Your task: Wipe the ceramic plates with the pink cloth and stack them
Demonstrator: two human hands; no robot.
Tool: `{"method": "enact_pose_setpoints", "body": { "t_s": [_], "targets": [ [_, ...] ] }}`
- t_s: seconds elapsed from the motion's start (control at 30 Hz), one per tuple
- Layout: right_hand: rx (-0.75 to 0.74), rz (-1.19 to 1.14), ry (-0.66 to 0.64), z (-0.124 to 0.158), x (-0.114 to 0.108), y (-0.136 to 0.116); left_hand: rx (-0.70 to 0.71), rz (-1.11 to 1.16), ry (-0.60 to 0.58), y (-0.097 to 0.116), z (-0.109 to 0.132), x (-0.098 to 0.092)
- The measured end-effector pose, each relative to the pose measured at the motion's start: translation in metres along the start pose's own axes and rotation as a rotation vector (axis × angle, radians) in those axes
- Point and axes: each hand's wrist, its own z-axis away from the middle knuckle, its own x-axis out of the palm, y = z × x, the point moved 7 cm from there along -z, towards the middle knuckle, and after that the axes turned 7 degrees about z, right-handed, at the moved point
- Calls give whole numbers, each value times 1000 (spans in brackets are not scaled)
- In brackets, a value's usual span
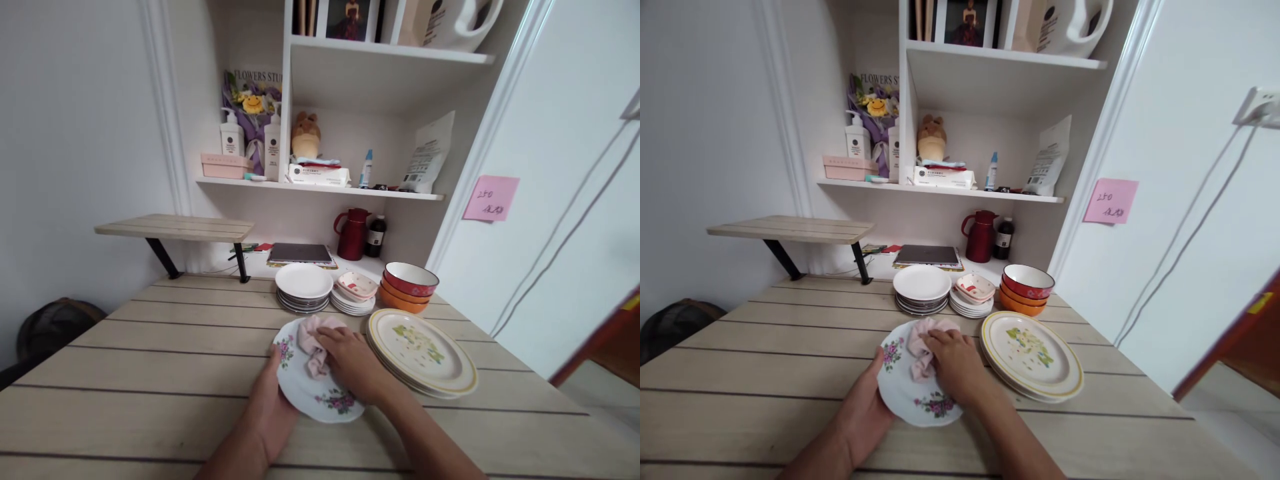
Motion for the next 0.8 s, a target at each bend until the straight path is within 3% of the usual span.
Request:
{"method": "enact_pose_setpoints", "body": {
  "t_s": [0.17,0.3,0.43,0.53,0.67,0.8],
  "targets": [
    [126,30,-121,25,-20,24,-20,-27,81,0,5,0],
    [-81,-157,-201,36,-23,-2,-43,2,42,0,8,4],
    [-207,-271,-60,21,-17,-37,-92,-7,24,-1,7,1],
    [-217,-221,65,2,-11,-52,-19,31,-8,5,4,2],
    [-101,-35,44,-19,-3,-41,23,74,-64,6,3,9],
    [86,109,24,-20,-6,-12,22,18,75,1,7,5]
  ]
}}
